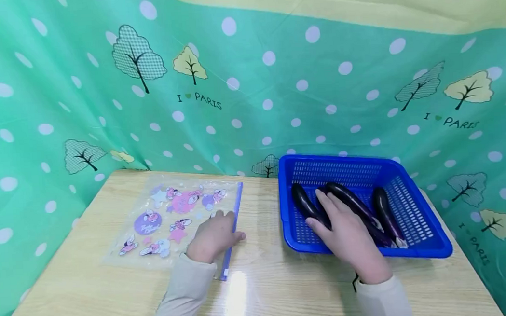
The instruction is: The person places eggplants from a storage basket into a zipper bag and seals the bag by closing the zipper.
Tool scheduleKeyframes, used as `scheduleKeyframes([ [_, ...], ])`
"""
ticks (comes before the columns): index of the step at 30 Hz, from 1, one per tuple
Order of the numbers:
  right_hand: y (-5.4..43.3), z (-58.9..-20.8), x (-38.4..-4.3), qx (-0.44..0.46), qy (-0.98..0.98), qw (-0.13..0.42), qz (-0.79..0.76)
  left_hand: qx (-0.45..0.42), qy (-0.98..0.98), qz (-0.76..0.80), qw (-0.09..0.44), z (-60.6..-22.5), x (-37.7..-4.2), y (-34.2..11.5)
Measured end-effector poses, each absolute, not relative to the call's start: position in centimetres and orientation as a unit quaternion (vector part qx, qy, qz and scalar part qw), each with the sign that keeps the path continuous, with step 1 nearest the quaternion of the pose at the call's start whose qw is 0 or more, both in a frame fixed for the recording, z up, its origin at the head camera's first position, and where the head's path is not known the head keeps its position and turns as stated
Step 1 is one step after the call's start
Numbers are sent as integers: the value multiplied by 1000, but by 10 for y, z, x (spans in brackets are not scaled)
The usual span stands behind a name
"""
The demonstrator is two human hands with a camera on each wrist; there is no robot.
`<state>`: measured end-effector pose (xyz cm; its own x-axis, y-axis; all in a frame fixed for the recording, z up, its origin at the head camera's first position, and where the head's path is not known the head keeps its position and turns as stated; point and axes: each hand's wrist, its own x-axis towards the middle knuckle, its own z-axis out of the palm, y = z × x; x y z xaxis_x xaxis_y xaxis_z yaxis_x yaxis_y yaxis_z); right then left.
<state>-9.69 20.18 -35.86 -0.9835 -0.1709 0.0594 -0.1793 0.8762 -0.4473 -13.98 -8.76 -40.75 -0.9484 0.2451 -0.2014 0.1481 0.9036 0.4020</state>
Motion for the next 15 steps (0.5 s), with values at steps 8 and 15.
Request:
scheduleKeyframes([
  [8,229,-362,-106,91,-964,-35,248,77,965,201,149,-424,-136,-100],
  [15,262,-349,-96,47,-966,-71,242,89,962,215,139,-426,-123,-100],
])
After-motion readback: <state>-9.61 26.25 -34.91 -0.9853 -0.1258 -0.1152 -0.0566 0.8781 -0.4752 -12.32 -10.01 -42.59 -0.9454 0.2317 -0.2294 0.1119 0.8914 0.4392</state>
